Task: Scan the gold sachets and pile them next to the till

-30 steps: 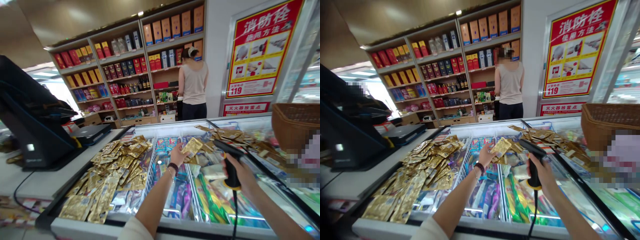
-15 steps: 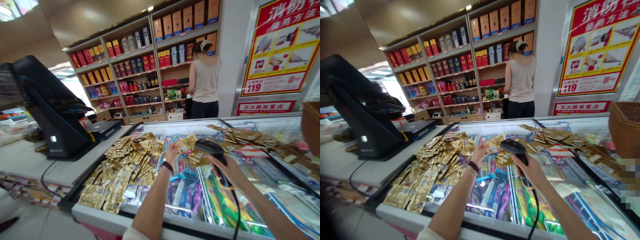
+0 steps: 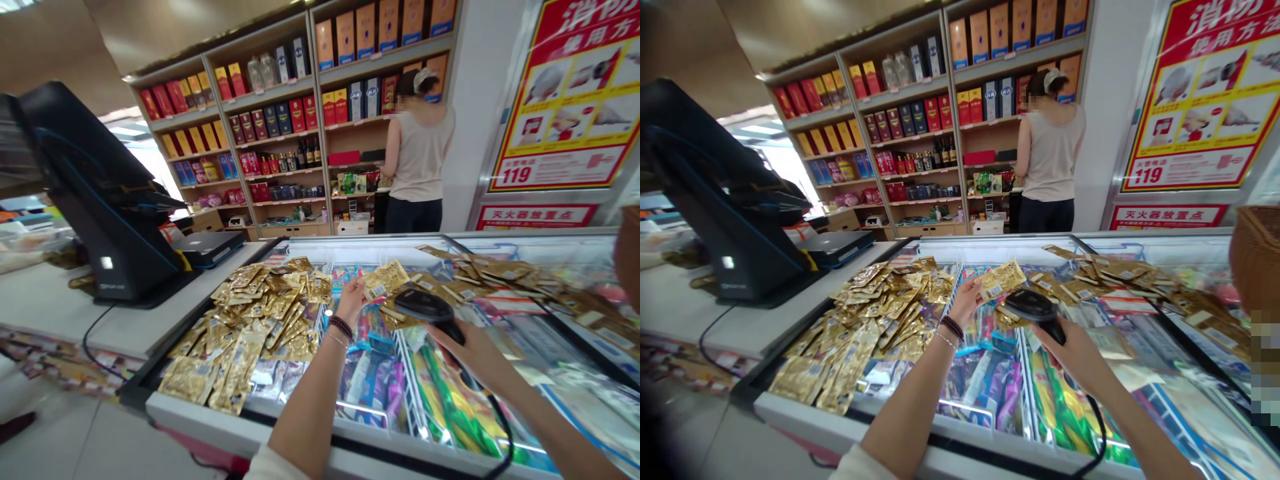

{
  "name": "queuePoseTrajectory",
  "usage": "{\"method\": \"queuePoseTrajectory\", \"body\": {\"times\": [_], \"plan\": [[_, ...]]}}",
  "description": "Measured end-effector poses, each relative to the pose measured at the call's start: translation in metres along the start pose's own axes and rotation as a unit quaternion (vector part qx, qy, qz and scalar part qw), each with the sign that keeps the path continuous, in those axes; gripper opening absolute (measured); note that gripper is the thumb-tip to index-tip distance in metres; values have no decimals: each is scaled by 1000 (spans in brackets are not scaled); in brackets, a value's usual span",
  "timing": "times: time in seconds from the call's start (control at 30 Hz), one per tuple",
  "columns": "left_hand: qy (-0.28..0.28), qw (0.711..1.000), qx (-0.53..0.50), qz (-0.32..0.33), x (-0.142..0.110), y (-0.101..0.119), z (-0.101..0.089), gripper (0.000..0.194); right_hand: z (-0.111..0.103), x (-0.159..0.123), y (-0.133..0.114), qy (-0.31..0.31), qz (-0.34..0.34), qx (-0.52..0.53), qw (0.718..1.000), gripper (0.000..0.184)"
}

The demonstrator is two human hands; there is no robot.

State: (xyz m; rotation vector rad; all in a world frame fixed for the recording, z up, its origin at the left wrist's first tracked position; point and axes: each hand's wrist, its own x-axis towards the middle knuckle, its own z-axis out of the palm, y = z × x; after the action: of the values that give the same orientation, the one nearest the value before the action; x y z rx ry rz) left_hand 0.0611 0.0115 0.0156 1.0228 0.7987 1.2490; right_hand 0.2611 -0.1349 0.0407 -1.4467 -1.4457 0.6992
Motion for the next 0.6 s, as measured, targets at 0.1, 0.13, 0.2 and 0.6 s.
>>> {"method": "queuePoseTrajectory", "body": {"times": [0.1,0.13,0.2,0.6], "plan": [[4,1000,-5,-6,1,-1,-1,24,0,-1,-1,-3,0,-6,1000,46],[7,1000,-6,-7,1,-1,-2,23,0,-2,-2,-3,2,-6,1000,46],[12,1000,-5,-9,1,-2,-2,21,0,-2,-3,-2,4,-8,1000,47],[8,1000,-22,-1,0,-4,-7,27,-1,0,-4,-31,9,-38,999,46]]}}
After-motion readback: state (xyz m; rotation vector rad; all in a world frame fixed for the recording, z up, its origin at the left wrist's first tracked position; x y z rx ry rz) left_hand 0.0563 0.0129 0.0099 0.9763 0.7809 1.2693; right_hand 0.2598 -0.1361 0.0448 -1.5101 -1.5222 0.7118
